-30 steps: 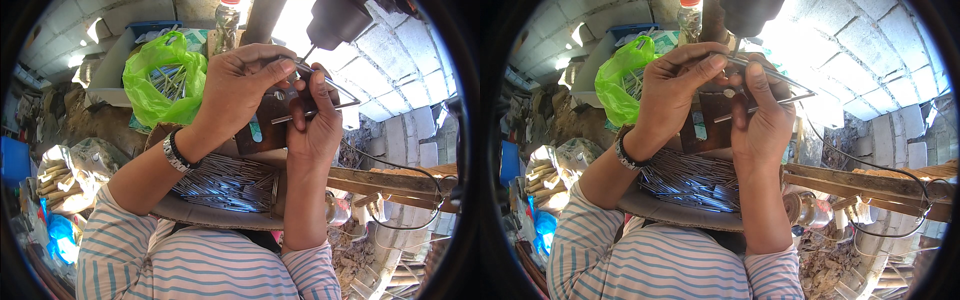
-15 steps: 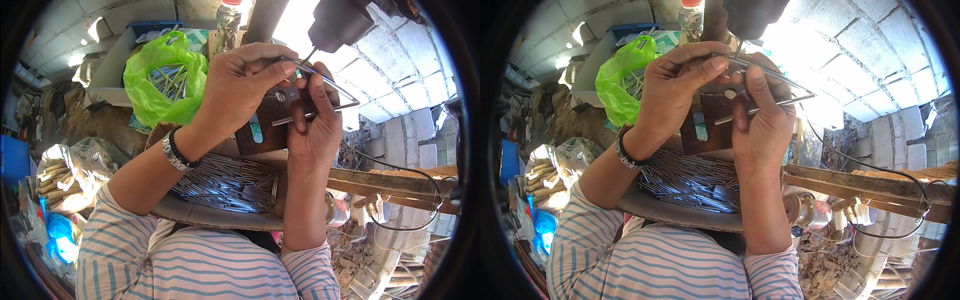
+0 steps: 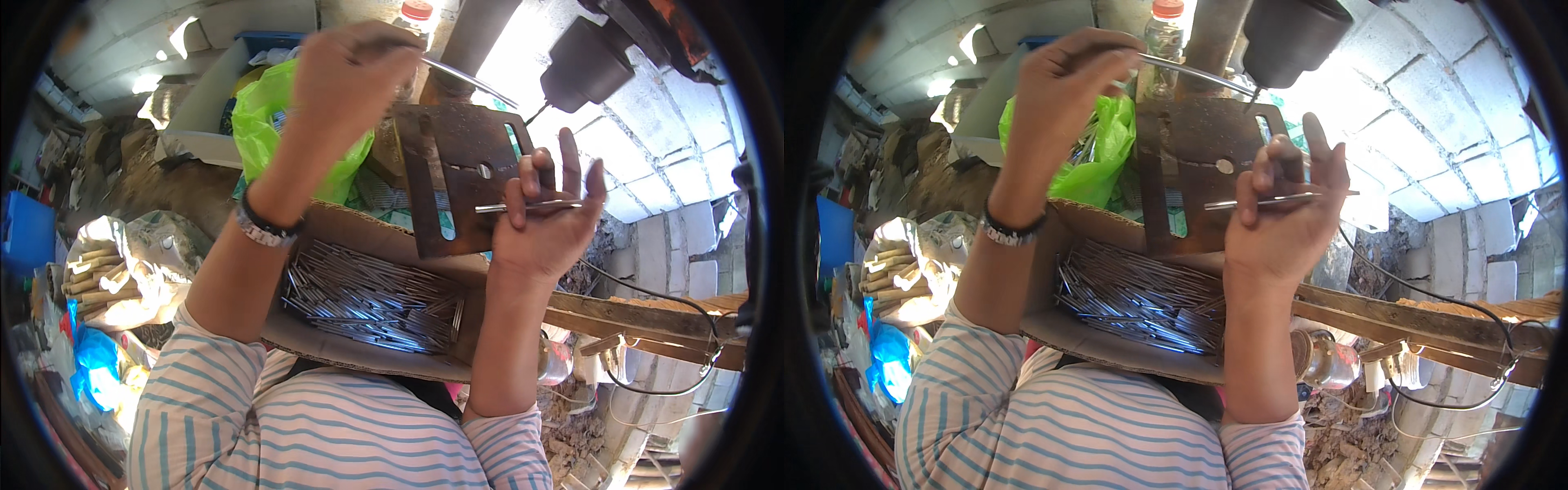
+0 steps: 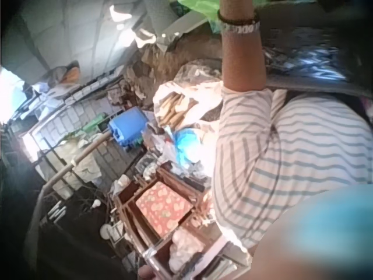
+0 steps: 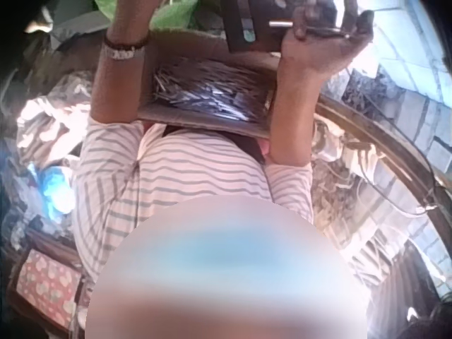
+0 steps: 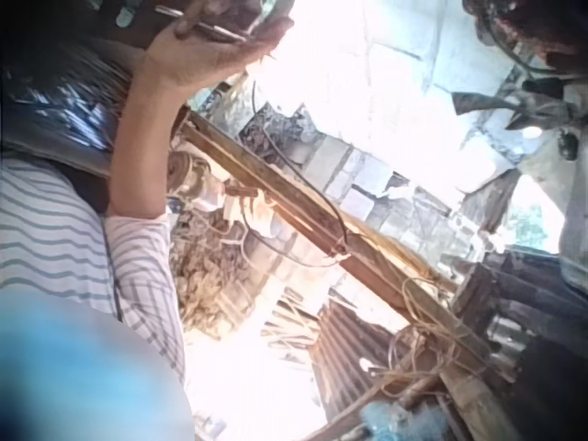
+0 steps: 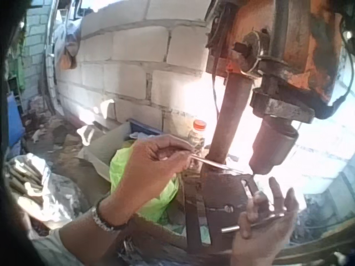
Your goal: The person holds a bundle of metal rods and repeatedly rubs the ends against a rotating deburring tool to smooth them. Finished rods are placed into a green plastic bag while unfinished rods remain in a cardboard box.
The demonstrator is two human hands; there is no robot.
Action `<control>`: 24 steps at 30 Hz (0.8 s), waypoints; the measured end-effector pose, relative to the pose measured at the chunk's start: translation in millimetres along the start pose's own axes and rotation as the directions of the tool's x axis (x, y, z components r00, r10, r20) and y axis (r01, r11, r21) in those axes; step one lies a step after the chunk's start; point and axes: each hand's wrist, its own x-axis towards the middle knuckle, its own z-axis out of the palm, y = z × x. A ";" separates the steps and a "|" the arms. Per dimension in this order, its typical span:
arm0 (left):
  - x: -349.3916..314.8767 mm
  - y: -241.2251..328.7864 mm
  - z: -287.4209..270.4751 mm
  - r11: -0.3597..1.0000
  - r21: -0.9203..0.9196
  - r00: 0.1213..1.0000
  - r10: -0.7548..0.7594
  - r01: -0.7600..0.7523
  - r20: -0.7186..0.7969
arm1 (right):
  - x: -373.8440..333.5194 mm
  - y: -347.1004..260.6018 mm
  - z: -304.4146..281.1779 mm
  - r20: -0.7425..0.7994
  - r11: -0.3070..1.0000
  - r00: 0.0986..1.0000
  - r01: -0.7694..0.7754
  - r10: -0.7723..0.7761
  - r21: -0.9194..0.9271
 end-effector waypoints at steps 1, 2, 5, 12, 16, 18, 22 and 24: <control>7.7 -3.4 -16.4 0.978 0.208 0.998 0.019 -0.007 -0.055 | 0.0 -0.1 -2.3 0.012 0.999 1.000 0.013 -0.013 0.049; 12.2 -7.0 -30.6 0.922 0.386 0.992 0.084 -0.040 -0.098 | 0.5 0.2 -5.4 0.039 0.995 0.999 0.014 -0.018 0.103; 13.6 -22.0 -59.3 0.632 0.762 0.983 0.002 0.140 -0.182 | 4.9 2.4 -18.6 0.077 0.988 0.996 0.037 -0.049 0.152; 6.0 -24.0 -33.4 0.653 0.707 0.962 0.212 -0.270 0.172 | 9.8 4.7 -23.1 0.049 0.987 0.998 -0.041 0.033 0.158; -19.2 9.6 8.6 0.991 0.105 0.900 0.034 -0.088 0.434 | 7.0 4.0 -16.2 0.008 0.997 0.999 -0.036 0.036 0.067; -27.9 19.8 19.9 0.964 0.022 0.852 0.224 -0.266 0.474 | 6.4 4.2 -15.2 0.005 0.999 0.999 -0.033 0.033 0.043; -29.7 19.0 32.9 0.983 0.057 0.896 0.133 -0.172 0.424 | 6.9 2.5 -17.8 0.025 0.996 0.998 -0.065 0.064 0.055; -28.3 15.1 37.8 0.999 -0.007 0.938 0.046 -0.047 0.344 | 7.8 2.3 -19.3 0.087 0.995 0.993 -0.086 0.082 0.045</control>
